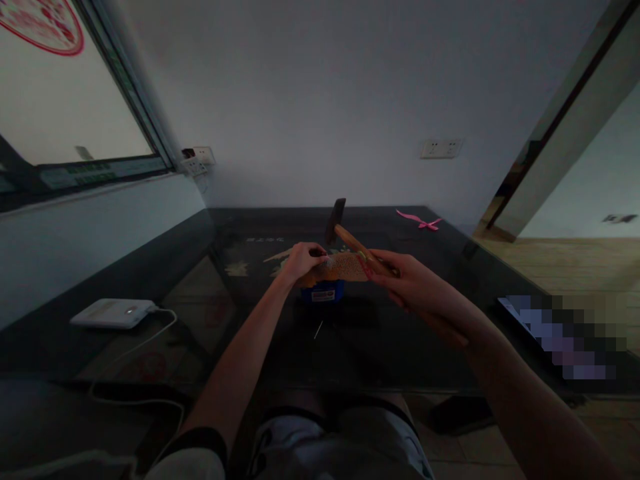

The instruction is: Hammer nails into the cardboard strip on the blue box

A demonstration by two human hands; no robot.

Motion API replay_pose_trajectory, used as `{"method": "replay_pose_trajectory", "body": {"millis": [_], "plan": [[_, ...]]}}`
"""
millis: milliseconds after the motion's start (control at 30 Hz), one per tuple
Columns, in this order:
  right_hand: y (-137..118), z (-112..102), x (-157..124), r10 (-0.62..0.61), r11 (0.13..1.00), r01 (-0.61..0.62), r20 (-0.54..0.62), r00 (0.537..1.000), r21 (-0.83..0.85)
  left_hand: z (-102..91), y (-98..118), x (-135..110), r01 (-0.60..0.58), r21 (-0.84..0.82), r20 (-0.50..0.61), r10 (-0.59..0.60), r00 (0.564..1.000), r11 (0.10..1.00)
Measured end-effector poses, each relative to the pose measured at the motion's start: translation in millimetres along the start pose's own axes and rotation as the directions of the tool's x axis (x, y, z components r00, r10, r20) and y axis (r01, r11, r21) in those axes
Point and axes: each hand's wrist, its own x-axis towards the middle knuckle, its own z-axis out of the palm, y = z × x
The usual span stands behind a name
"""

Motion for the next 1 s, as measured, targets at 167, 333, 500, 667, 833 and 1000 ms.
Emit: {"method": "replay_pose_trajectory", "body": {"millis": [167,333,500,667,833,1000], "plan": [[0.8,3.0,-0.4,0.015,1.0,-0.015,0.024,1.0,0.002,1.2,-3.4,0.4,0.02,0.008,-0.014,-0.02,1.0,1.0],[1.1,4.3,-2.3,0.015,0.999,-0.015,0.011,1.0,0.032,1.0,-3.9,0.8,0.032,-0.022,0.005,-0.032,0.999,0.999],[0.1,5.0,-2.0,-0.024,1.0,0.024,0.018,1.0,0.008,0.9,-3.3,1.3,0.03,-0.018,0.003,-0.03,1.0,0.999],[2.5,6.6,-2.6,0.001,1.0,-0.001,0.009,1.0,-0.022,1.2,-1.3,0.1,0.051,-0.004,-0.017,-0.051,0.999,0.999],[1.4,6.4,-2.3,0.003,1.0,-0.003,-0.011,1.0,-0.008,1.6,-1.9,0.7,0.033,-0.017,-0.008,-0.033,0.999,0.999],[4.3,8.0,0.0,0.024,1.0,-0.024,0.013,1.0,0.01,0.9,-1.7,1.1,0.051,0.01,-0.013,-0.051,0.999,0.999]]}}
